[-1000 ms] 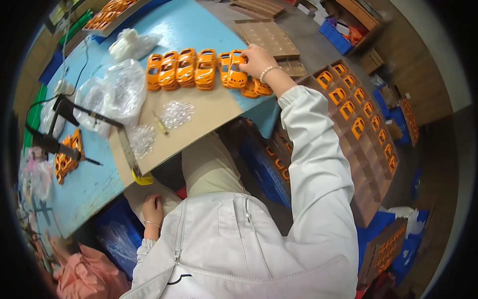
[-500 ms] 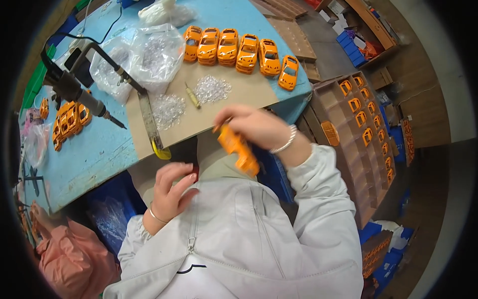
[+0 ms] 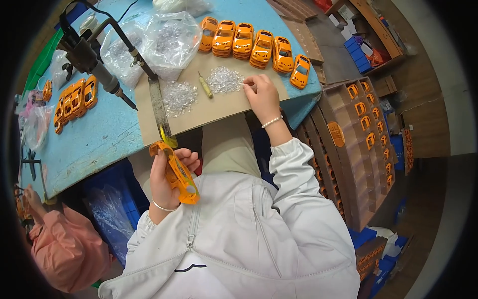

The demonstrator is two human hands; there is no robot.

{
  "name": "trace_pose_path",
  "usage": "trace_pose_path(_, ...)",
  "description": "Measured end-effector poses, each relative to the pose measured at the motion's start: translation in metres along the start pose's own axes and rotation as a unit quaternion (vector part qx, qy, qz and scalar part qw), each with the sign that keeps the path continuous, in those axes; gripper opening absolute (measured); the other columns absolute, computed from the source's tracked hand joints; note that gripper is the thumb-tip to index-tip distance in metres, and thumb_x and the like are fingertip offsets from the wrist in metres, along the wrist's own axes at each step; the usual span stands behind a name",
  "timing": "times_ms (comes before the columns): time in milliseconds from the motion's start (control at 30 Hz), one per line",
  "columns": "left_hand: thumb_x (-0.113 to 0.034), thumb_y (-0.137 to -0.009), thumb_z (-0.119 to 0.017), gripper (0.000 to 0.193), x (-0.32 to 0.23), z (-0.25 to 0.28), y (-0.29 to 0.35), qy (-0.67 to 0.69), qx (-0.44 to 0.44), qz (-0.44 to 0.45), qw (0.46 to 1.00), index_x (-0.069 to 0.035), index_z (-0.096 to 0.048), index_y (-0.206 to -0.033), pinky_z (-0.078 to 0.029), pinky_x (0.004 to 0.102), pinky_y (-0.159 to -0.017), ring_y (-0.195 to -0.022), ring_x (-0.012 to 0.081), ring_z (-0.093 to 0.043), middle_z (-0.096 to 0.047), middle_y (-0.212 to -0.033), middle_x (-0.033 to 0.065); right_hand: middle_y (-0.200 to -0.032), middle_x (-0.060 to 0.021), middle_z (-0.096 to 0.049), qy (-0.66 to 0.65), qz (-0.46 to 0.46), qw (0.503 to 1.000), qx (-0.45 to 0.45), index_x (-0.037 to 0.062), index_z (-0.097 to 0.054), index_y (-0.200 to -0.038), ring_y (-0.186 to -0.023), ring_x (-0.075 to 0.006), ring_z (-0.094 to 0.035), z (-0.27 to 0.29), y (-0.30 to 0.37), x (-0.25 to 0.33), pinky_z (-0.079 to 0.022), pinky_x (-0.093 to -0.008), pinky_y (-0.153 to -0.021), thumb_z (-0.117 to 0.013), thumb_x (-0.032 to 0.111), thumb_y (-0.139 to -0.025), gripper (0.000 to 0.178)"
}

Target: Assembling yellow toy cars using an electric screwdriver on a production line.

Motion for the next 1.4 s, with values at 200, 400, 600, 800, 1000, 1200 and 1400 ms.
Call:
trace_pose_path(200,-0.034,-0.103,-0.040,0.029,0.017,0.014,0.004,0.175,0.012,0.081,0.981,-0.010,-0.048,-0.116,-0.054,0.0394,-0.082,-0.091,0.0227,-0.064,-0.064,-0.101,0.0119,-0.082,-0.0073,-0.062,0.028,-0.014,0.999,0.028,0.0039,-0.066,-0.089,-0.066,-0.0198,-0.061,-0.016,-0.012,-0.011,-0.049,-0.0315,-0.062,-0.066,0.009,-0.082,0.009)
trace_pose_path(400,-0.035,-0.103,-0.043,0.027,0.013,0.012,0.002,0.112,-0.050,0.081,0.989,-0.011,-0.048,-0.114,-0.054,0.0369,-0.080,-0.087,0.0209,-0.063,-0.064,-0.100,0.0117,-0.081,-0.0081,-0.061,0.170,0.120,0.978,-0.034,0.0023,-0.063,-0.093,-0.065,-0.0186,-0.060,-0.007,0.019,0.033,-0.048,-0.0285,-0.061,-0.064,0.006,-0.084,0.009)
trace_pose_path(600,-0.032,-0.102,-0.047,0.025,0.008,0.013,-0.006,-0.040,-0.076,0.019,0.996,-0.010,-0.049,-0.114,-0.053,0.0337,-0.080,-0.089,0.0198,-0.063,-0.065,-0.103,0.0124,-0.083,-0.0091,-0.061,-0.177,0.136,0.968,0.111,0.0010,-0.064,-0.092,-0.070,-0.0201,-0.061,-0.005,0.092,0.155,-0.049,-0.0259,-0.060,-0.067,-0.006,-0.079,0.016)
trace_pose_path(800,-0.027,-0.102,-0.048,0.023,-0.008,0.011,0.007,-0.056,-0.063,-0.026,0.996,-0.006,-0.050,-0.111,-0.053,0.0308,-0.078,-0.093,0.0205,-0.065,-0.065,-0.113,0.0149,-0.084,-0.0079,-0.062,-0.078,0.284,0.954,0.059,-0.0003,-0.066,-0.092,-0.072,-0.0190,-0.062,-0.009,0.105,0.192,-0.051,-0.0258,-0.060,-0.071,-0.006,-0.073,0.021)
trace_pose_path(1000,-0.016,-0.093,-0.064,0.024,-0.037,-0.005,0.019,-0.165,0.004,-0.208,0.964,-0.004,-0.051,-0.109,-0.054,0.0283,-0.071,-0.087,0.0228,-0.068,-0.067,-0.108,0.0154,-0.087,-0.0088,-0.062,-0.145,0.263,0.953,0.049,-0.0007,-0.069,-0.093,-0.069,-0.0180,-0.061,0.001,0.096,0.195,-0.049,-0.0255,-0.054,-0.072,-0.005,-0.073,0.021)
trace_pose_path(1200,-0.014,-0.076,-0.079,0.041,-0.072,-0.037,0.035,-0.410,0.168,-0.392,0.806,-0.006,-0.051,-0.105,-0.053,0.0289,-0.059,-0.074,0.0253,-0.069,-0.070,-0.092,0.0129,-0.088,-0.0051,-0.056,-0.572,-0.187,0.734,0.315,0.0020,-0.073,-0.092,-0.074,-0.0121,-0.053,-0.030,0.113,0.170,-0.044,-0.0234,-0.060,-0.073,0.000,-0.076,0.016)
trace_pose_path(1400,-0.018,-0.068,-0.085,0.049,-0.076,-0.045,0.044,-0.447,0.188,-0.429,0.762,-0.009,-0.051,-0.102,-0.052,0.0293,-0.054,-0.068,0.0235,-0.068,-0.069,-0.084,0.0087,-0.090,-0.0003,-0.050,-0.564,-0.169,0.706,0.392,0.0034,-0.075,-0.089,-0.083,-0.0099,-0.046,-0.038,0.125,0.186,-0.040,-0.0223,-0.074,-0.074,0.002,-0.078,0.011)
Point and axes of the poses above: each hand's wrist, its own y-axis away from the middle knuckle, its own z-axis out of the back of the hand, x = y × z, the point moved 9 cm from there along -y, towards the middle knuckle
